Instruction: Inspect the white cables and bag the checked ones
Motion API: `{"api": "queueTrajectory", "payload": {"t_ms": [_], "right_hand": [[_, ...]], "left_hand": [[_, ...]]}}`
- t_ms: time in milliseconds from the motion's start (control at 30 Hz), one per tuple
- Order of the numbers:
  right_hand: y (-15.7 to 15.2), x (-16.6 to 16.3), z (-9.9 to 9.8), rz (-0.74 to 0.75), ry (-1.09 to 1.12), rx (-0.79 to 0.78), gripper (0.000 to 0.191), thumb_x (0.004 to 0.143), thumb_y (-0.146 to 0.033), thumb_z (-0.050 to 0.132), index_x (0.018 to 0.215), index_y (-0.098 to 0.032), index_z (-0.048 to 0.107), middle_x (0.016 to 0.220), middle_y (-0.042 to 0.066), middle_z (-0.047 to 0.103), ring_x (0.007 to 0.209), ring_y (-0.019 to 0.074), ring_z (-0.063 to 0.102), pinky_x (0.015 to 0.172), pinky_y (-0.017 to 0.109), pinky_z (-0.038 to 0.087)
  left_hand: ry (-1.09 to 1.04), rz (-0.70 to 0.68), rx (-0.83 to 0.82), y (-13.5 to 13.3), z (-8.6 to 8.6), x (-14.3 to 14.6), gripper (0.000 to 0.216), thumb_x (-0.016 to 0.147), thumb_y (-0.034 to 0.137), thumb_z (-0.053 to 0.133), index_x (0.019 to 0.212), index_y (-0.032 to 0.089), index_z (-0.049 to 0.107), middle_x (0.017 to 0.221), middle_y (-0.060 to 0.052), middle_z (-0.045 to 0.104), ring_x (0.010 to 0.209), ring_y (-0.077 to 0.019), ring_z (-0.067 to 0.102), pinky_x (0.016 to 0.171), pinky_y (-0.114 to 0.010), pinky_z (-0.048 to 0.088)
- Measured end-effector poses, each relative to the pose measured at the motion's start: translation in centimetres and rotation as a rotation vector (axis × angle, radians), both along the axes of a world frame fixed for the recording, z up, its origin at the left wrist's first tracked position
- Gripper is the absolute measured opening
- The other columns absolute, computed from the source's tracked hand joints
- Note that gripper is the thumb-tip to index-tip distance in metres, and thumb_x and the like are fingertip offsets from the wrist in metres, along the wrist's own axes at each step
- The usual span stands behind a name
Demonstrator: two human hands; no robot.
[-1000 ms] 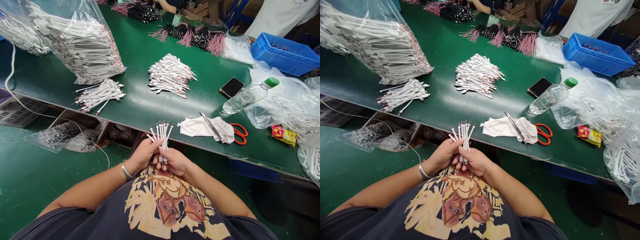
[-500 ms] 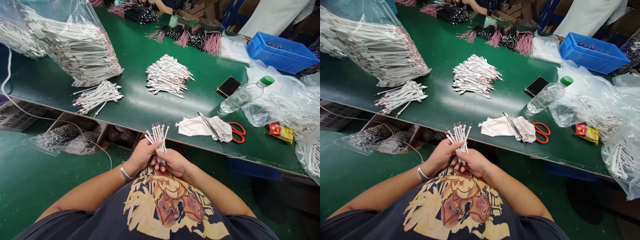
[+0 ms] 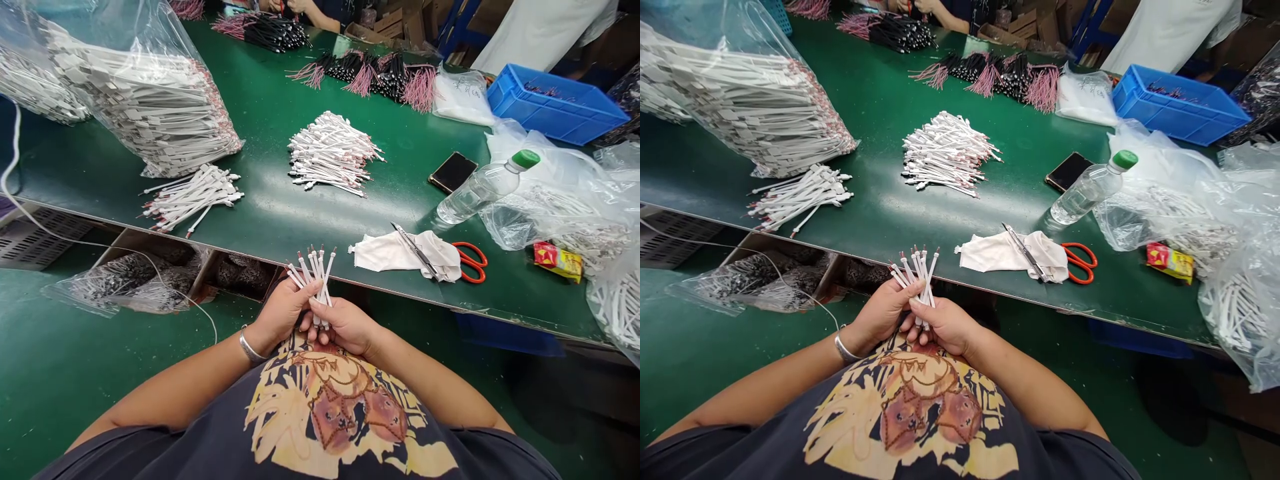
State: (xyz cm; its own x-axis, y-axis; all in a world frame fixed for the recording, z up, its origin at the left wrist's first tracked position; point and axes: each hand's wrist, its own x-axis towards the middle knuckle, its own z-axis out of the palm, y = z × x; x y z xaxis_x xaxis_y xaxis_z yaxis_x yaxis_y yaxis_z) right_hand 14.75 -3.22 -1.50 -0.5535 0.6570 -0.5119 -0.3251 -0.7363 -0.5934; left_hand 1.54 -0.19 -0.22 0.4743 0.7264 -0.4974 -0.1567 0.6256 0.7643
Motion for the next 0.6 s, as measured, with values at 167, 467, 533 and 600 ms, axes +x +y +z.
{"api": "queueTrajectory", "payload": {"t_ms": [167, 467, 533, 600], "right_hand": [[0.0, -0.1, 0.1, -0.017, -0.012, 0.026, 0.046, 0.071, -0.055, 0.067, 0.073, -0.010, 0.062, 0.060, 0.003, 0.062, 0.042, 0.0058, 0.050, 0.039, 0.017, 0.039], [-0.4, 0.5, 1.2, 0.126, -0.169, 0.127, 0.050, 0.071, -0.056, 0.066, 0.098, -0.013, 0.066, 0.059, -0.003, 0.056, 0.044, 0.0050, 0.049, 0.037, 0.016, 0.029], [-0.5, 0.6, 1.6, 0.152, -0.205, 0.153, 0.051, 0.072, -0.057, 0.064, 0.096, -0.013, 0.067, 0.060, -0.003, 0.055, 0.045, 0.0048, 0.048, 0.039, 0.016, 0.030], [-0.5, 0.6, 1.8, 0.161, -0.230, 0.168, 0.051, 0.072, -0.058, 0.063, 0.096, -0.013, 0.068, 0.060, -0.003, 0.055, 0.046, 0.0048, 0.048, 0.040, 0.016, 0.030]], "left_hand": [[-0.019, -0.011, -0.038, -0.1, 0.2, 0.2, 0.031, 0.081, 0.046, 0.057, 0.076, 0.017, 0.049, 0.042, 0.005, 0.054, 0.026, -0.0091, 0.045, 0.026, -0.016, 0.028], [0.009, 0.296, 0.179, 0.8, 2.3, -0.5, 0.031, 0.075, 0.031, 0.069, 0.101, 0.017, 0.060, 0.084, -0.004, 0.071, 0.070, -0.0136, 0.066, 0.063, -0.022, 0.052], [-0.002, 0.323, 0.221, 1.2, 3.2, -0.7, 0.031, 0.075, 0.031, 0.068, 0.103, 0.018, 0.060, 0.083, -0.004, 0.072, 0.073, -0.0154, 0.067, 0.067, -0.025, 0.053], [-0.010, 0.324, 0.222, 1.5, 3.8, -0.8, 0.029, 0.075, 0.031, 0.068, 0.100, 0.018, 0.061, 0.082, -0.005, 0.072, 0.075, -0.0171, 0.067, 0.067, -0.028, 0.054]]}}
